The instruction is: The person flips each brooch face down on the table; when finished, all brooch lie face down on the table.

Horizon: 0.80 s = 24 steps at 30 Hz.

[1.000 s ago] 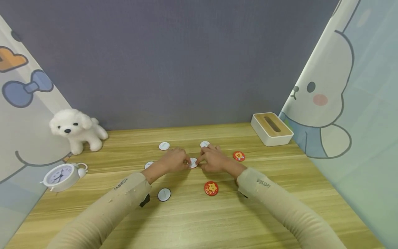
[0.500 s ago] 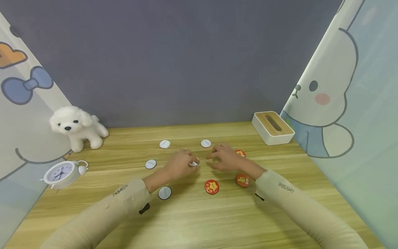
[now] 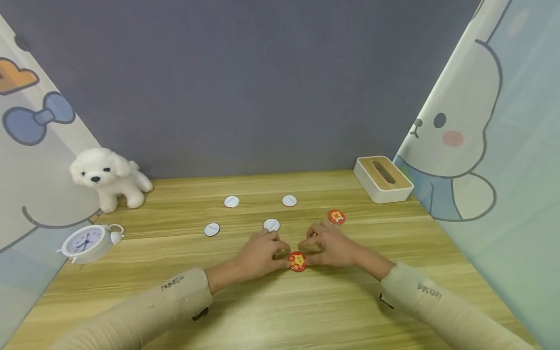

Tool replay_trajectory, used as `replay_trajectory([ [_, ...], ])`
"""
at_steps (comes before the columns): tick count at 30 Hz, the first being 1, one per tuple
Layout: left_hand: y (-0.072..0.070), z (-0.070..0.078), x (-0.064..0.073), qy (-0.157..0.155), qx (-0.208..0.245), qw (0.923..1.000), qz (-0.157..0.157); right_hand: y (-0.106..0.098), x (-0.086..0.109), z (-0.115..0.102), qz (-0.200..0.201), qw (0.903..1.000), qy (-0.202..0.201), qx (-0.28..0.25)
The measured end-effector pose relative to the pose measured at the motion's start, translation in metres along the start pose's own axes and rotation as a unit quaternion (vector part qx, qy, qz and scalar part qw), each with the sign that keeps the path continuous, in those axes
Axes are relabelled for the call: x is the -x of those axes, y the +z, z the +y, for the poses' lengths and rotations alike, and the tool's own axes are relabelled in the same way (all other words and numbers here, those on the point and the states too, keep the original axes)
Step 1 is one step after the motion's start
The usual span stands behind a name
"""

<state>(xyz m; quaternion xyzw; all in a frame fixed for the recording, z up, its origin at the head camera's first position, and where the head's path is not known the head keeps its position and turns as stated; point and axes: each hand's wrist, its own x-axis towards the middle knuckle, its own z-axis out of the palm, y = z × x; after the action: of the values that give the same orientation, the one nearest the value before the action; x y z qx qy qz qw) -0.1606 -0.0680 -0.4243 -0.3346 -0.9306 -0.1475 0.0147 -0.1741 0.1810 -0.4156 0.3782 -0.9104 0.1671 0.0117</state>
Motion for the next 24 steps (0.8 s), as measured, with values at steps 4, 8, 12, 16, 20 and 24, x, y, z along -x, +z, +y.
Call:
replay_trajectory([
  [4,0.003,0.004,0.001,-0.001,-0.013,0.9999,0.008,0.003,0.003,-0.003,-0.002,1.0,-0.002,-0.006],
  [8,0.004,0.009,0.001,0.006,-0.032,0.9994,0.008,0.003,0.004,-0.006,-0.011,0.9998,0.001,-0.016],
  [12,0.004,0.012,0.0,0.007,-0.039,0.9992,0.005,0.005,0.004,-0.007,-0.017,0.9998,0.006,-0.008],
  [16,0.003,0.013,-0.002,0.011,-0.039,0.9992,0.004,0.006,0.002,-0.007,-0.024,0.9996,0.013,-0.004],
  [20,0.001,0.014,-0.005,0.019,-0.037,0.9991,0.001,0.007,0.001,-0.008,-0.019,0.9997,0.007,-0.009],
  [24,-0.001,0.016,-0.005,0.02,-0.031,0.9993,-0.003,0.008,0.0,-0.01,-0.018,0.9997,0.012,-0.015],
])
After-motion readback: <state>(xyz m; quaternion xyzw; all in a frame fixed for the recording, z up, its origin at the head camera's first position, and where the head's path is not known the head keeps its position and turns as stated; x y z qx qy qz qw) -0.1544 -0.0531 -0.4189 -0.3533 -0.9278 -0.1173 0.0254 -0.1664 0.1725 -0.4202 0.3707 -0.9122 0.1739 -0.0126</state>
